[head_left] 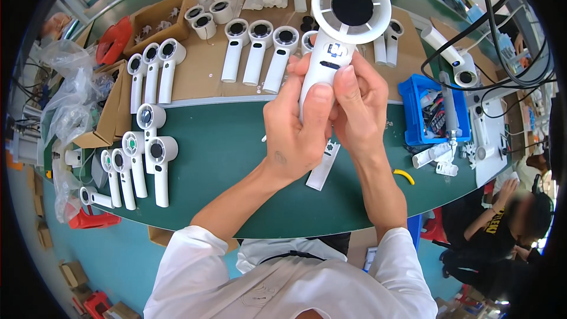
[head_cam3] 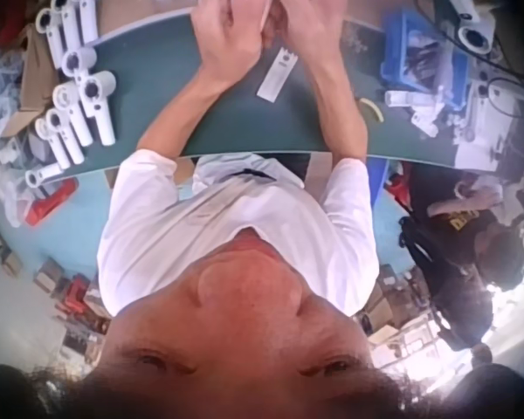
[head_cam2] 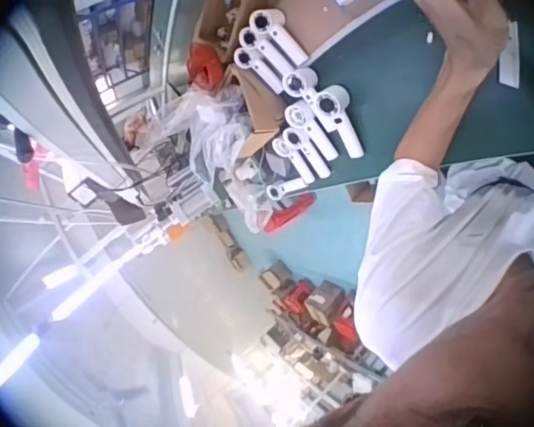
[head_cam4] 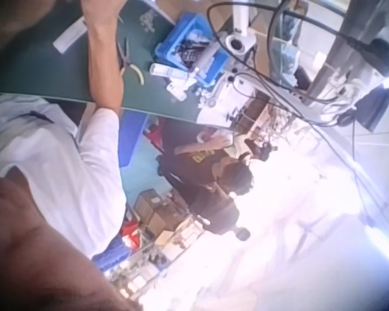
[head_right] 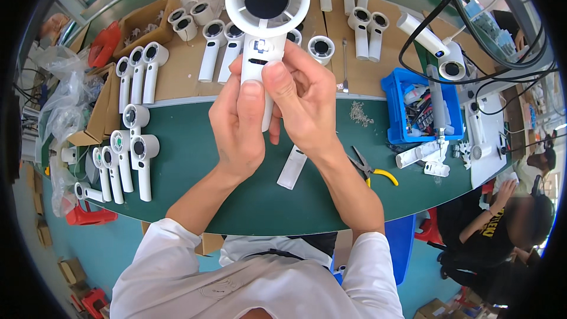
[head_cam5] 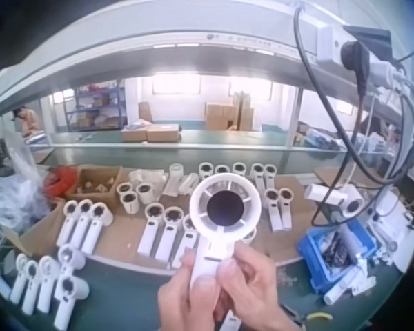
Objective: Assembling components of handheld portable fans using tools on a production line.
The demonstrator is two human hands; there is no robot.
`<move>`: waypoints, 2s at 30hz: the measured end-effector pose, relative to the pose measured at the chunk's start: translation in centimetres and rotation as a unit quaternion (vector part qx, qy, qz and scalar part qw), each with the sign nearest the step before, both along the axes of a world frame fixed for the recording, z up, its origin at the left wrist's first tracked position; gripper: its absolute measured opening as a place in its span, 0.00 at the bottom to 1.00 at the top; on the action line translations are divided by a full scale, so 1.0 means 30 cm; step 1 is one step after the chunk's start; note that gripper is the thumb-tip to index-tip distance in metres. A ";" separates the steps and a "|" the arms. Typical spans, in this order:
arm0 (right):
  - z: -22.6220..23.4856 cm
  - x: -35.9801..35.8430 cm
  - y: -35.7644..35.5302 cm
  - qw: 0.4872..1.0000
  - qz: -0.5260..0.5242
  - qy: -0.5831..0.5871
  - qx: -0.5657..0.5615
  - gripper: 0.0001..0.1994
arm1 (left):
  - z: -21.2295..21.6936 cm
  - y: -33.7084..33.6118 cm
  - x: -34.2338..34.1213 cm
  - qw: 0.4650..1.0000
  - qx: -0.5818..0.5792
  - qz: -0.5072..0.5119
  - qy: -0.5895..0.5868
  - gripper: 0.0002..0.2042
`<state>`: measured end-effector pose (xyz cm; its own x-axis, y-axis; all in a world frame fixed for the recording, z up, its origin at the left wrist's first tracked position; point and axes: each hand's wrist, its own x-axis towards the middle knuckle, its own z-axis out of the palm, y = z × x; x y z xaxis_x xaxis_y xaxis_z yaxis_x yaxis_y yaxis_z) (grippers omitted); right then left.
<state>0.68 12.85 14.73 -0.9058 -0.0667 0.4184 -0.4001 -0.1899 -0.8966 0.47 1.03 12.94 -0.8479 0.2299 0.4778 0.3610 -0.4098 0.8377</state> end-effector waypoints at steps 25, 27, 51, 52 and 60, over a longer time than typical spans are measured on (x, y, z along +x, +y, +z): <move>-0.062 -0.076 0.017 0.964 0.171 0.130 -0.158 0.38 | -0.003 -0.004 -0.052 0.895 -0.123 0.251 0.346 0.22; -0.067 -0.079 0.027 0.958 0.189 0.136 -0.168 0.37 | 0.001 0.000 -0.050 0.897 -0.117 0.246 0.347 0.23; 0.049 0.014 0.015 0.999 -0.001 0.044 0.018 0.29 | 0.009 -0.021 -0.019 0.993 0.002 -0.114 0.012 0.21; 0.035 0.010 0.011 0.998 -0.007 0.056 0.022 0.29 | 0.007 -0.021 -0.016 0.996 -0.011 -0.080 0.021 0.21; 0.013 0.003 -0.009 0.996 -0.029 0.079 0.031 0.25 | 0.005 0.015 0.004 0.997 0.053 -0.035 -0.035 0.22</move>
<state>0.76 12.57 15.11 -0.8323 -0.0454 0.5524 -0.5456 -0.1084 -0.8310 0.60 1.49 13.08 -0.8638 0.2411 0.4424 0.2703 -0.5192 0.8107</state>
